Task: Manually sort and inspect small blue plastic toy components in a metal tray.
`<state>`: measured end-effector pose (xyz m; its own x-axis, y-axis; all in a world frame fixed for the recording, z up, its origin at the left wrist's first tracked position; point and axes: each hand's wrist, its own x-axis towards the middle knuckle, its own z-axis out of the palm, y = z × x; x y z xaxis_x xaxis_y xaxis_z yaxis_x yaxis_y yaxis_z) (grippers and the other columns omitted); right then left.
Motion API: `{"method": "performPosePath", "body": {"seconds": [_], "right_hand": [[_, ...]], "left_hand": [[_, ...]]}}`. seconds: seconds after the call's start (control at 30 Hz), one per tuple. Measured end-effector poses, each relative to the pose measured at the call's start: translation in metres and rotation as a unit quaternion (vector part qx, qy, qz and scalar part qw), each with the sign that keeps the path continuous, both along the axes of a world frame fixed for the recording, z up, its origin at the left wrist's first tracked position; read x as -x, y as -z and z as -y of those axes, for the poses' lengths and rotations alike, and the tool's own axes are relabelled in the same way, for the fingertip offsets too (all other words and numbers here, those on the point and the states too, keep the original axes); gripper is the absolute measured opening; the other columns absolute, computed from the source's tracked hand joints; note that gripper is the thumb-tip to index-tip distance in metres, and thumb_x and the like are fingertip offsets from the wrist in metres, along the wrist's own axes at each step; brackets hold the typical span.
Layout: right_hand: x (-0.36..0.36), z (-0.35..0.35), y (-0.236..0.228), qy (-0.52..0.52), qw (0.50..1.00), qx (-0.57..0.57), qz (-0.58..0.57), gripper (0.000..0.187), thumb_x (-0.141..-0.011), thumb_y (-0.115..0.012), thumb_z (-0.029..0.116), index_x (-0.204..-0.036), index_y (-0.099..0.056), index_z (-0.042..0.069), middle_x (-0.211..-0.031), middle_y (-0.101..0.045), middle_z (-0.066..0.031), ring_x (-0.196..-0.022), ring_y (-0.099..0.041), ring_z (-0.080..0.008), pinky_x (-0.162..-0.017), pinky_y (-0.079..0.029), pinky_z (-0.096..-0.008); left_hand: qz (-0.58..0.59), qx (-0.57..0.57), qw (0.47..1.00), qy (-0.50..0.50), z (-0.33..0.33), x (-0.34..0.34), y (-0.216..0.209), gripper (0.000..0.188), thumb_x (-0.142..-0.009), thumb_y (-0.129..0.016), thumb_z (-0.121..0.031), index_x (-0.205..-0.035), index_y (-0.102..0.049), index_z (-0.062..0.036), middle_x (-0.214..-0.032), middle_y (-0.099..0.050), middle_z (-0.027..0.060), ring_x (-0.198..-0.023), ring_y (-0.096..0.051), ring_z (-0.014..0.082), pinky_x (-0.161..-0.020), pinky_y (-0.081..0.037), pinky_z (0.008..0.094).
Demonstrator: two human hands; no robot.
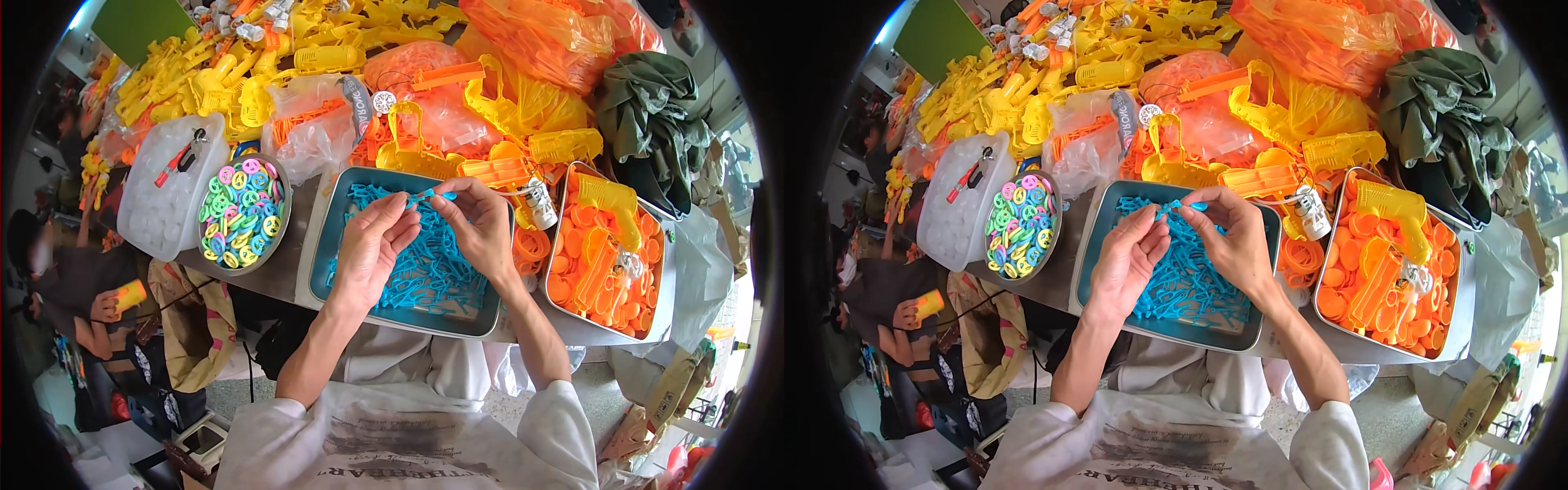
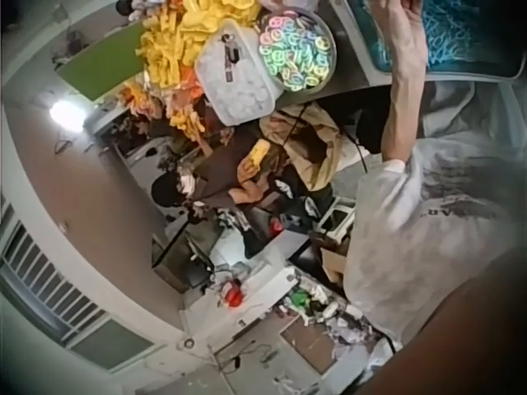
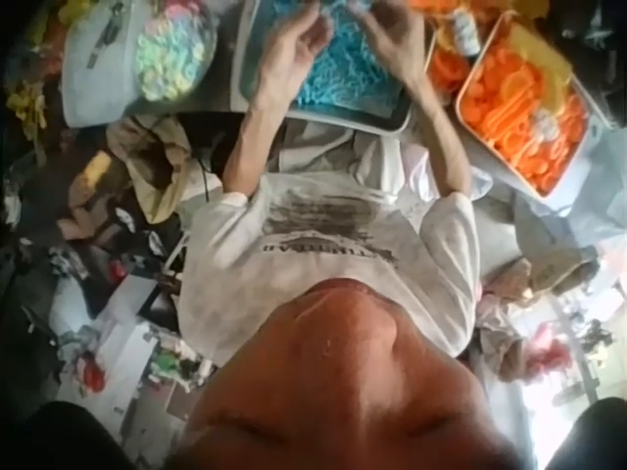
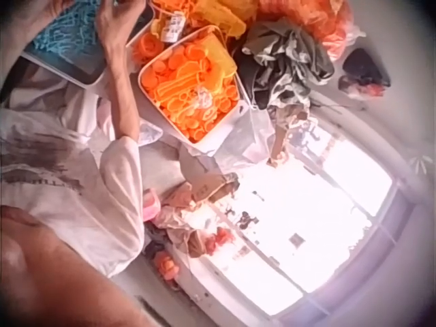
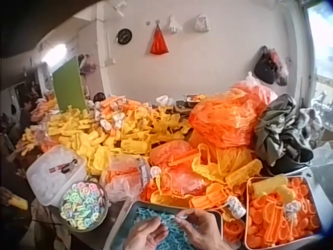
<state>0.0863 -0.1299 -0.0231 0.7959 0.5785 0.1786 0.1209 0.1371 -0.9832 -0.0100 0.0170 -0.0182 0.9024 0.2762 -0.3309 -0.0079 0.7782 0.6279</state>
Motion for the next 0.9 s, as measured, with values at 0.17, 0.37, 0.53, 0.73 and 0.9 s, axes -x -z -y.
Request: {"method": "performPosePath", "body": {"seconds": [0.17,0.37,0.53,0.73,0.9], "right_hand": [[-0.001,0.001,0.001,0.003,1.0,-0.015,-0.002,0.015,-0.092,-0.067,0.003,-0.104,-0.061,-0.004,-0.099,-0.067,-0.0061,-0.092,-0.064,-0.0096,-0.083,-0.051,-0.023],[-0.002,0.001,-0.001,0.015,1.0,0.008,0.002,0.014,-0.091,-0.067,0.002,-0.103,-0.061,-0.004,-0.097,-0.068,-0.0068,-0.091,-0.065,-0.0097,-0.082,-0.052,-0.023],[-0.003,0.002,0.0,0.016,0.999,0.034,0.019,0.013,-0.091,-0.067,0.001,-0.101,-0.063,-0.004,-0.094,-0.07,-0.0074,-0.088,-0.066,-0.0105,-0.079,-0.052,-0.023],[-0.002,0.001,0.006,0.016,0.999,0.032,0.026,0.012,-0.09,-0.068,0.0,-0.1,-0.063,-0.004,-0.093,-0.07,-0.0089,-0.086,-0.067,-0.0117,-0.076,-0.053,-0.0236],[-0.003,0.002,0.005,0.01,0.999,0.045,0.018,0.011,-0.088,-0.069,-0.001,-0.098,-0.064,-0.005,-0.091,-0.07,-0.0093,-0.085,-0.068,-0.0123,-0.075,-0.054,-0.0245]], "left_hand": [[-0.009,0.007,1.0,-0.005,0.002,-0.003,0.004,0.02,-0.093,-0.068,-0.016,-0.109,-0.066,-0.0038,-0.097,-0.07,0.0065,-0.087,-0.069,0.0127,-0.08,-0.058,0.0251],[-0.019,0.022,1.0,-0.011,0.007,-0.006,0.003,0.021,-0.093,-0.068,-0.017,-0.109,-0.066,-0.0038,-0.097,-0.069,0.0057,-0.088,-0.068,0.0122,-0.081,-0.058,0.0248],[-0.023,0.032,0.999,-0.017,0.008,-0.005,0.004,0.02,-0.092,-0.069,-0.016,-0.108,-0.066,-0.004,-0.097,-0.069,0.0053,-0.088,-0.068,0.0115,-0.08,-0.058,0.024],[-0.027,0.064,0.997,-0.03,0.013,-0.003,0.005,0.021,-0.091,-0.07,-0.015,-0.108,-0.065,-0.0036,-0.096,-0.069,0.0045,-0.087,-0.068,0.0109,-0.078,-0.058,0.0232],[-0.019,0.041,0.999,-0.023,0.012,-0.003,0.006,0.017,-0.093,-0.066,-0.012,-0.108,-0.067,-0.0044,-0.097,-0.07,0.0047,-0.086,-0.068,0.0096,-0.078,-0.059,0.0227]]}}
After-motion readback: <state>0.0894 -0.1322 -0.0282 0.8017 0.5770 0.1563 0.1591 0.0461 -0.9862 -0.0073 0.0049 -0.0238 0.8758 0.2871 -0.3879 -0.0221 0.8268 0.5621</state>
